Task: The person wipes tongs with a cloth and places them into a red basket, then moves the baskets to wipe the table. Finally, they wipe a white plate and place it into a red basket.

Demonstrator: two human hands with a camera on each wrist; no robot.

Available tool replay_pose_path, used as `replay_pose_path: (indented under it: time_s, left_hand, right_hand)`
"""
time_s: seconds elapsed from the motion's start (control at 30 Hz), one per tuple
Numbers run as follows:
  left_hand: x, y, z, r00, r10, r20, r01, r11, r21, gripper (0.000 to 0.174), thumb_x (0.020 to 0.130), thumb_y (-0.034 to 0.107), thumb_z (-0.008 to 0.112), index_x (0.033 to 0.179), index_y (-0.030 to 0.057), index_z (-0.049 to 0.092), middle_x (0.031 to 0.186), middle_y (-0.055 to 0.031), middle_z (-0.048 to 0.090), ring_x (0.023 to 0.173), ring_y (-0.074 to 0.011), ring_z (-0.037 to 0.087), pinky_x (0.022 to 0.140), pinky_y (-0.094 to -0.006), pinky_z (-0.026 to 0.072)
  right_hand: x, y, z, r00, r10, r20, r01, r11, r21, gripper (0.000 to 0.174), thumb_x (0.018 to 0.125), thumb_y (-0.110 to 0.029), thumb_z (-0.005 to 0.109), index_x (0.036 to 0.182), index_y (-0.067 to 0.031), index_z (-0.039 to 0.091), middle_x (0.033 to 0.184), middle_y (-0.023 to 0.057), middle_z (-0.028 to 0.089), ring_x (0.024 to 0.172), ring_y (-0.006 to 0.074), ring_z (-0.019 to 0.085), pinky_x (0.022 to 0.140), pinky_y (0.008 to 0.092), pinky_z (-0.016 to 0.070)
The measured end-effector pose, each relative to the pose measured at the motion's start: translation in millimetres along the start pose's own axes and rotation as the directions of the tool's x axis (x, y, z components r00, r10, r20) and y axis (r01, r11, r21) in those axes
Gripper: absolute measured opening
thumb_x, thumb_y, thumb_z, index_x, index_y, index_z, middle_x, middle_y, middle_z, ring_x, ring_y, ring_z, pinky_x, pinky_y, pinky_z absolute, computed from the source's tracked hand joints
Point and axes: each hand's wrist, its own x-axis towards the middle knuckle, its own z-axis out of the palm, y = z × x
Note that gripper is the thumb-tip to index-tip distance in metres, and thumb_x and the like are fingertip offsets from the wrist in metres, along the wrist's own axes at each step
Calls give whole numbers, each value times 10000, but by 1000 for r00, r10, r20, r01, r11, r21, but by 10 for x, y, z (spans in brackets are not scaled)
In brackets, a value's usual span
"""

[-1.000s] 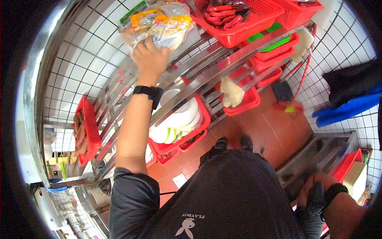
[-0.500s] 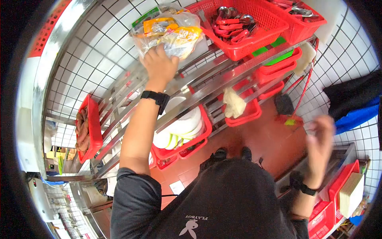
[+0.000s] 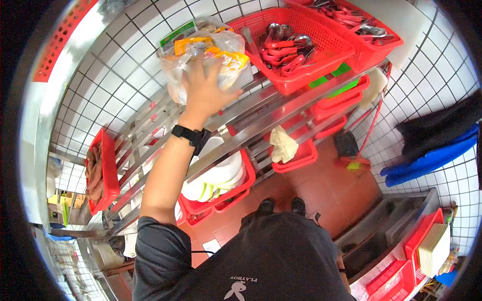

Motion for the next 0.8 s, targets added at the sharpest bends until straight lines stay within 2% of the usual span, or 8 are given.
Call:
replay_pose_path:
  time_s: [0.17,0.27,0.3,0.37,0.53,0.6,0.67,0.8]
  left_hand:
    - [71,-41,205,1000,18,9,-19,989,149,781,658,489,809,1352,275,525,1472,-183,357,1360,-381,343,1045,-646,277]
    - [149,-140,154,996,53,76,-60,994,95,701,733,508,760,1358,291,529,1465,-202,358,1312,-411,394,1038,-628,292]
    - [190,-175,114,996,52,66,-58,994,94,701,733,508,760,1358,291,529,1465,-202,358,1312,-411,394,1038,-628,292]
    - [278,-252,3,999,10,48,-17,991,136,639,769,556,707,1335,296,559,1452,-195,364,1308,-401,387,1042,-617,291]
    - [494,-464,30,965,-260,34,229,899,374,652,809,624,619,1356,278,543,1501,-204,297,1399,-403,260,1089,-596,250]
    - [520,-517,142,974,-221,47,189,909,371,688,824,628,600,1391,251,501,1512,-219,278,1415,-412,236,1101,-602,235]
    - [545,-547,177,967,-236,96,186,911,369,730,836,630,574,1431,226,450,1531,-225,246,1433,-422,190,1128,-594,182]
    - [572,-550,168,938,-300,173,215,897,386,770,855,639,526,1482,217,376,1569,-229,171,1457,-430,125,1161,-582,107]
  right_hand:
    - [81,13,119,996,-80,-47,84,994,75,345,965,-323,520,949,9,612,811,145,650,764,297,629,643,452,477]
    - [298,-162,74,915,-391,-97,395,918,30,341,962,-327,529,924,-1,618,783,132,644,762,280,632,621,447,474]
    - [336,-316,77,932,-338,-132,349,934,74,340,961,-329,531,916,-4,620,774,127,642,761,274,632,614,446,473]
    - [214,-809,14,964,191,-185,-107,915,390,277,960,-331,565,954,-55,584,766,26,599,705,187,608,556,348,470]
    - [467,-597,-156,974,136,-183,-74,948,310,296,969,-366,531,1014,-76,571,871,22,602,659,146,589,527,295,466]
    - [445,-574,-113,979,113,-171,-10,859,512,280,967,-340,526,1024,-69,565,842,27,601,634,152,581,532,295,471]
    - [353,-552,-88,978,173,-115,-126,935,331,271,966,-333,521,966,-70,586,792,53,601,629,160,590,534,302,462]
    - [422,-321,72,997,53,-48,-40,970,241,289,976,-343,504,945,-71,599,768,71,604,591,190,577,505,325,451]
